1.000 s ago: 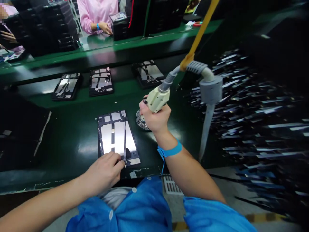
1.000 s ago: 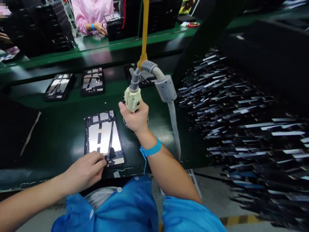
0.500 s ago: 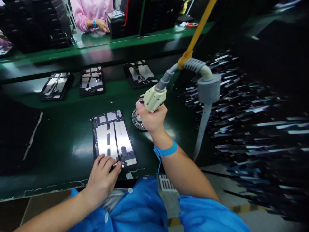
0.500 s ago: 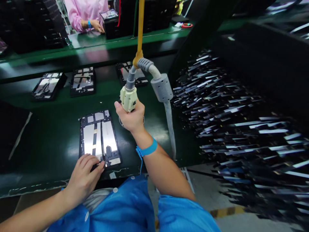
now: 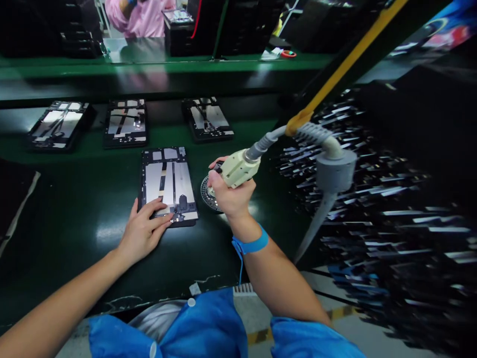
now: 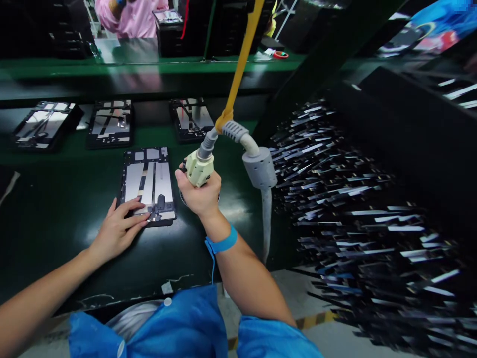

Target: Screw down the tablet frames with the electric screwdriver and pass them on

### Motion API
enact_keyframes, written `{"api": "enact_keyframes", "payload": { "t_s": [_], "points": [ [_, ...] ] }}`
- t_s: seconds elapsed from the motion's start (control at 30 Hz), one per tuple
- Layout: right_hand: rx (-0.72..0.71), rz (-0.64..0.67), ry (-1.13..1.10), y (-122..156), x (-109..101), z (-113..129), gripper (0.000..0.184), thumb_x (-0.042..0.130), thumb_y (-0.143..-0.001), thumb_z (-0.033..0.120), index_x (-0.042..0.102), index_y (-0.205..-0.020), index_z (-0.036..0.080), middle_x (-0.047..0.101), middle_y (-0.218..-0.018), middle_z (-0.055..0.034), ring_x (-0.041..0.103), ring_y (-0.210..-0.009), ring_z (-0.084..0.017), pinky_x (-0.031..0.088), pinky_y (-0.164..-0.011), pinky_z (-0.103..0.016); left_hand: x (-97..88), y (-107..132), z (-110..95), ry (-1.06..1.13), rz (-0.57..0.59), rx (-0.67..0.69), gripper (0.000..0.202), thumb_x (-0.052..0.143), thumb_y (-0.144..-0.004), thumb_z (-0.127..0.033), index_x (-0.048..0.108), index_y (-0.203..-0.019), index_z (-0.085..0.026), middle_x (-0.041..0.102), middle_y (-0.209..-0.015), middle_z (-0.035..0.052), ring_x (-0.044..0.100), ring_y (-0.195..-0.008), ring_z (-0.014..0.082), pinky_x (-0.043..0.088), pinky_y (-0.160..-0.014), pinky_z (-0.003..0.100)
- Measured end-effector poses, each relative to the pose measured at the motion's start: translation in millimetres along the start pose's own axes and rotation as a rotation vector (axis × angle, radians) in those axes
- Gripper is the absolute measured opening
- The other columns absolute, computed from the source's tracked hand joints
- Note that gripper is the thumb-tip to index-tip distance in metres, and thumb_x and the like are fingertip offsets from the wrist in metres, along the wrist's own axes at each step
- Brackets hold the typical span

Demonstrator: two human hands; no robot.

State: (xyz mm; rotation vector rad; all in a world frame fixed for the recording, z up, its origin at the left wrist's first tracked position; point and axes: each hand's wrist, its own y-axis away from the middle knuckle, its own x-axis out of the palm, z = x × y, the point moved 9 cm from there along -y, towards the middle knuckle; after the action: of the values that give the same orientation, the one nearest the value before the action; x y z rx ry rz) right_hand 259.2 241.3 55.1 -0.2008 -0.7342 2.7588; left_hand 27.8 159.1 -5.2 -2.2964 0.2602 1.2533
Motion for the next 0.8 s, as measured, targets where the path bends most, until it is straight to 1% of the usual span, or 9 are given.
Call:
{"api": "enact_keyframes", "payload": {
  "t_s": [0.17, 0.23, 0.3, 0.37, 0.47, 0.57, 0.67, 0.73, 0.8],
  "points": [
    [0.027, -0.008, 0.013, 1.3, 1.6, -4.6, 0.021, 0.075, -0.084, 0.035, 0.068, -0.098, 0.022, 0.073, -0.082, -0.004, 0.075, -0.081, -0.023, 0.065, -0.079, -0.041, -1.0, 1.8, -10.6, -0.04, -0.017, 0.083, 0.023, 0.059, -0.102, -0.022, 0.077, -0.117, -0.027, 0.071, -0.127, 0.0107, 0.064, -0.129, 0.0292, 0.019, -0.122, 0.073],
    [0.02, -0.015, 0.012, 1.8, 1.3, -5.2, 0.021, 0.075, -0.084, 0.035, 0.067, -0.099, 0.023, 0.073, -0.084, -0.0037, 0.075, -0.079, -0.022, 0.065, -0.079, -0.041, -2.1, -0.1, -12.4, -0.033, -0.017, 0.116, 0.023, 0.059, -0.102, -0.021, 0.076, -0.117, -0.026, 0.071, -0.126, 0.0112, 0.066, -0.126, 0.0272, 0.023, -0.122, 0.071],
    [0.013, -0.023, 0.004, 2.2, 0.5, -6.7, 0.022, 0.075, -0.084, 0.035, 0.067, -0.101, 0.023, 0.073, -0.085, -0.0033, 0.074, -0.078, -0.021, 0.065, -0.078, -0.041, -2.8, -1.8, -12.9, -0.026, -0.007, 0.124, 0.023, 0.058, -0.103, -0.022, 0.075, -0.117, -0.024, 0.071, -0.125, 0.0119, 0.066, -0.124, 0.0265, 0.031, -0.12, 0.067],
    [0.012, -0.03, -0.002, 1.9, -0.6, -7.9, 0.024, 0.076, -0.084, 0.034, 0.068, -0.103, 0.023, 0.073, -0.086, -0.0032, 0.074, -0.077, -0.021, 0.065, -0.076, -0.041, -2.9, -2.0, -13.9, -0.032, 0.006, 0.117, 0.023, 0.058, -0.103, -0.023, 0.075, -0.118, -0.024, 0.07, -0.124, 0.0122, 0.065, -0.125, 0.0276, 0.035, -0.119, 0.066],
    [0.033, -0.037, -0.006, 0.2, -1.9, -5.5, 0.021, 0.076, -0.083, 0.034, 0.069, -0.099, 0.022, 0.072, -0.082, -0.003, 0.072, -0.072, -0.02, 0.064, -0.073, -0.039, -1.8, 0.0, -12.3, -0.053, 0.012, 0.065, 0.025, 0.058, -0.103, -0.023, 0.075, -0.12, -0.027, 0.069, -0.128, 0.0124, 0.06, -0.133, 0.0328, 0.028, -0.118, 0.074],
    [0.046, -0.066, -0.067, 1.1, -1.7, 8.7, 0.016, 0.074, -0.085, 0.033, 0.067, -0.095, 0.022, 0.069, -0.078, -0.001, 0.065, -0.059, -0.015, 0.06, -0.06, -0.034, 1.3, 1.9, -5.7, -0.001, 0.002, 0.009, 0.026, 0.057, -0.103, -0.023, 0.076, -0.119, -0.03, 0.068, -0.133, 0.0113, 0.056, -0.138, 0.0338, 0.026, -0.118, 0.075],
    [0.017, -0.05, -0.196, 10.7, 9.1, 30.7, 0.014, 0.071, -0.087, 0.031, 0.065, -0.1, 0.026, 0.067, -0.084, 0.0005, 0.06, -0.051, -0.012, 0.054, -0.049, -0.03, 5.0, 1.9, 0.3, 0.068, -0.005, -0.001, 0.026, 0.056, -0.103, -0.023, 0.078, -0.116, -0.029, 0.068, -0.133, 0.0105, 0.058, -0.138, 0.0309, 0.025, -0.122, 0.069],
    [0.018, 0.029, -0.235, 21.8, 25.4, 40.9, 0.017, 0.071, -0.087, 0.03, 0.065, -0.103, 0.028, 0.068, -0.091, -0.0003, 0.062, -0.054, -0.012, 0.056, -0.049, -0.03, 5.9, 1.1, 2.2, 0.076, -0.002, 0.0, 0.026, 0.056, -0.104, -0.023, 0.078, -0.117, -0.029, 0.068, -0.134, 0.0105, 0.057, -0.138, 0.0304, 0.024, -0.123, 0.068],
    [0.048, 0.135, -0.249, 34.2, 44.5, 44.2, 0.022, 0.073, -0.086, 0.029, 0.064, -0.106, 0.027, 0.069, -0.096, -0.0015, 0.066, -0.061, -0.014, 0.059, -0.054, -0.031, 4.8, -0.1, 1.6, 0.075, 0.003, 0.005, 0.026, 0.057, -0.103, -0.022, 0.077, -0.118, -0.029, 0.068, -0.134, 0.0105, 0.056, -0.139, 0.0307, 0.025, -0.123, 0.068]
  ]
}}
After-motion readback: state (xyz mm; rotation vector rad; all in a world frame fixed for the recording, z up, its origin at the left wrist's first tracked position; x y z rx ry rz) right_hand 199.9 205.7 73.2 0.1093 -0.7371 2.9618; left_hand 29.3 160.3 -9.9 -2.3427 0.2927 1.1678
